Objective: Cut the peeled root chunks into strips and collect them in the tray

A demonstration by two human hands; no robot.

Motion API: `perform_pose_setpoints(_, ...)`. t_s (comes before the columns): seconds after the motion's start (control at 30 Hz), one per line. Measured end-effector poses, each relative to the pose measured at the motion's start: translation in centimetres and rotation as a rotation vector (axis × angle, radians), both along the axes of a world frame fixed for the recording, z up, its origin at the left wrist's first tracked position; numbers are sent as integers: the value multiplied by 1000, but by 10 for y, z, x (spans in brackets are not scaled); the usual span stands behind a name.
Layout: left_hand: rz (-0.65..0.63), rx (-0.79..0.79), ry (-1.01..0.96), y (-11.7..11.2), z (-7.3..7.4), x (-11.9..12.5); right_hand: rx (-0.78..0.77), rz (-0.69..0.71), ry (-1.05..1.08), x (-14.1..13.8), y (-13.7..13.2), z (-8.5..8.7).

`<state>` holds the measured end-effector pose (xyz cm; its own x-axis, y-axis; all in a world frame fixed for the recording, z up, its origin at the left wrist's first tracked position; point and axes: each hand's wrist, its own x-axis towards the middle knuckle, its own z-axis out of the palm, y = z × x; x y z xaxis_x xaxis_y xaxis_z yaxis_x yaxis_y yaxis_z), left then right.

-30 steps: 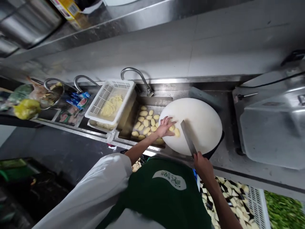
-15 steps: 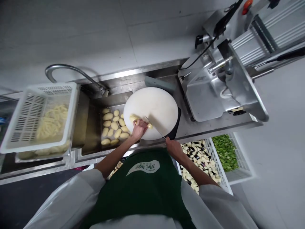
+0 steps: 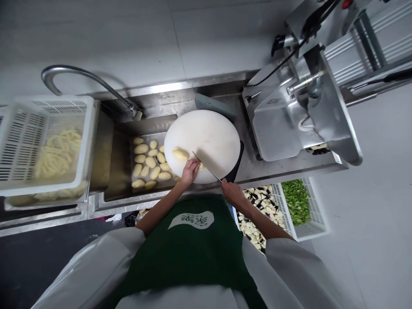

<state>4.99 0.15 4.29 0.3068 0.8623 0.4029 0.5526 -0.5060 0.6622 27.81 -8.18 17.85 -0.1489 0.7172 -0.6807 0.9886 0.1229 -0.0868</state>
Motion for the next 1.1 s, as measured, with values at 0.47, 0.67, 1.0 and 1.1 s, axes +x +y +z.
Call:
perform_pose_setpoints(0.47, -25, 27, -13, -6, -14, -7, 33, 38, 30, -3, -3, 2)
perform_pose_setpoints(0.67, -30, 37, -53, -5, -17, -1, -28, 7, 7, -5, 4, 2)
perform_pose_setpoints(1.0, 501, -47, -184, 22, 27, -85, 13, 20, 67, 3, -14, 21)
perform_pose_setpoints(1.1, 350, -155, -92, 41, 27, -101, -14, 16, 74, 1, -16, 7)
